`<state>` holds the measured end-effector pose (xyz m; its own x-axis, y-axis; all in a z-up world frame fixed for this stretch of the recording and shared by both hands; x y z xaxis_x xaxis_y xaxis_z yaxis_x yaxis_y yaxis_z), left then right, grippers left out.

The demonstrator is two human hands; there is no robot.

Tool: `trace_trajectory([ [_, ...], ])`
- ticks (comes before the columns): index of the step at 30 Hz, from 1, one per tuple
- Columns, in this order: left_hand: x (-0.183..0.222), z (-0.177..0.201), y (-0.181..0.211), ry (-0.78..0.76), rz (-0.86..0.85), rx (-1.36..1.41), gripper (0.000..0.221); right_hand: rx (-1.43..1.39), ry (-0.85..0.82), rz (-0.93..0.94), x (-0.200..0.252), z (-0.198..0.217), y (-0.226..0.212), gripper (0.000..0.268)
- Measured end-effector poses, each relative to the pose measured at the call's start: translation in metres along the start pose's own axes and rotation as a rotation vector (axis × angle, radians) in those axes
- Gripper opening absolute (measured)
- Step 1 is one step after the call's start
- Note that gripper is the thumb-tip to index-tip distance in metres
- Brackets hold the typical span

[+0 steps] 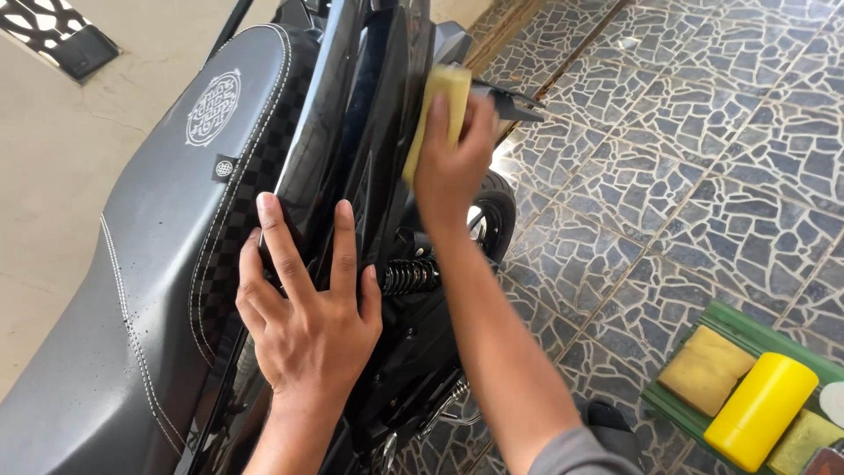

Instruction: The person cleans the side panel of a black motorcycle using a yellow sponge. They wipe the surface near the seat and rear suspension, occasionally folding the sponge to use a clean side.

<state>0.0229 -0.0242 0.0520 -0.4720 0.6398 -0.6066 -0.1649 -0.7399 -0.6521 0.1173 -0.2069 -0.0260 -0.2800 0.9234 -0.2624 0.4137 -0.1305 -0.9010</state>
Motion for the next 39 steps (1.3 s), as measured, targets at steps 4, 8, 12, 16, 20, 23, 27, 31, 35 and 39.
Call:
trace_trajectory([
  [4, -0.001, 0.0, 0.0, 0.015, 0.005, 0.032, 0.052, -0.045, -0.102, 0.143, 0.071, 0.025, -0.033, 0.025],
  [8, 0.002, -0.002, 0.0, -0.009, 0.003, 0.019, 0.053, -0.002, -0.031, 0.152, 0.033, 0.006, -0.005, 0.032],
  [12, 0.0, 0.003, 0.0, 0.008, 0.006, 0.031, 0.053, 0.021, 0.001, 0.104, -0.026, -0.009, 0.012, 0.029],
  [16, 0.002, 0.001, -0.004, 0.027, 0.027, 0.046, 0.052, 0.092, -0.056, 0.162, 0.021, 0.013, 0.01, 0.024],
  [20, 0.002, -0.001, -0.001, 0.024, 0.018, 0.018, 0.053, 0.056, -0.183, 0.071, 0.095, 0.033, 0.018, 0.028],
  [23, 0.002, -0.001, -0.001, 0.007, 0.007, 0.006, 0.054, 0.094, -0.136, 0.182, 0.085, 0.025, 0.025, 0.03],
  [27, -0.001, 0.001, -0.001, -0.001, 0.011, -0.008, 0.054, 0.229, -0.085, 0.192, 0.008, -0.006, 0.071, 0.027],
  [31, -0.002, 0.0, -0.001, 0.015, 0.018, 0.014, 0.053, 0.389, -0.13, 0.488, -0.037, -0.027, 0.071, 0.031],
  [35, -0.002, 0.001, -0.002, 0.032, 0.017, 0.022, 0.052, 0.469, -0.187, 0.302, -0.033, -0.028, 0.064, 0.04],
  [39, -0.005, 0.002, 0.0, 0.051, 0.047, 0.017, 0.053, 0.353, -0.25, 0.358, 0.017, -0.005, 0.059, 0.038],
])
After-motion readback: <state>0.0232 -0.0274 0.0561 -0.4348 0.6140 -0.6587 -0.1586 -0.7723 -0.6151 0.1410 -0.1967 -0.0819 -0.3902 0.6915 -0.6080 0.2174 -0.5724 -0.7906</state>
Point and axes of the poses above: each hand's wrist, its own x-axis away from the middle knuckle, its own z-axis out of the back of the hand, y = z × x, the point moved 7 cm from there along -x, towards the middle knuckle, and after that the axes turned 2 degrees about z, right-handed, at the moved point
